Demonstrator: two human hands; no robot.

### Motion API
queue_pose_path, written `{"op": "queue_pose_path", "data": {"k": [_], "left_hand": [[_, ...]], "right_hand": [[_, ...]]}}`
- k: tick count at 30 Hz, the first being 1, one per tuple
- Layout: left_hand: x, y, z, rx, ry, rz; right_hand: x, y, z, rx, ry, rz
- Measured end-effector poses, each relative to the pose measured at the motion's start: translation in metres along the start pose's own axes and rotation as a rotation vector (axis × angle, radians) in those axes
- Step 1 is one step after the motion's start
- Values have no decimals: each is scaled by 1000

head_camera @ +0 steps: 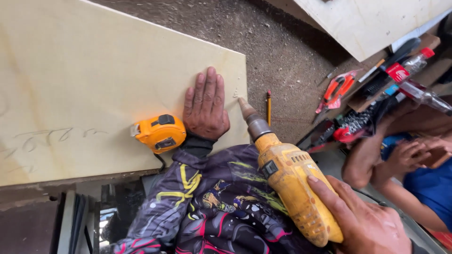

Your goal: Measuring wood panels with a tape measure and pencil, then drilling holes using a power drill.

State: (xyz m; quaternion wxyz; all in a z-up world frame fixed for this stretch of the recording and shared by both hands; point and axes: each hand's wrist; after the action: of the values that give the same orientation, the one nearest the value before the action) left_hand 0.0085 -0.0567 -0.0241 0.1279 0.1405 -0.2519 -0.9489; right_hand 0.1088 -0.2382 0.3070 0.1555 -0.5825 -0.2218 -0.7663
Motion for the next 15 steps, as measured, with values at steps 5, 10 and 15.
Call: {"op": "queue_pose_path", "data": {"k": [5, 10, 15], "left_hand": [[5, 6, 10, -16, 10, -7], [8, 4, 1, -24, 52, -45], [6, 16, 7, -92, -121, -3]], "right_hand": [[11, 18, 3, -260, 374, 163], [20, 85, -77, -599, 359, -99], [-60, 145, -253, -2130, 324, 283]]}}
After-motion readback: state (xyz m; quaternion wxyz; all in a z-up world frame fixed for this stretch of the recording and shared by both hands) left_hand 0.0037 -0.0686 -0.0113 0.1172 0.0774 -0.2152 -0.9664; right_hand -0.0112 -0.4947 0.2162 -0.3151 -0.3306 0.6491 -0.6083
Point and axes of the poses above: each hand's wrist, its own x-axis away from the middle knuckle, its own z-axis out of the back of the hand, y = z × x, and after that the axes turned 9 degrees about y, right-handed
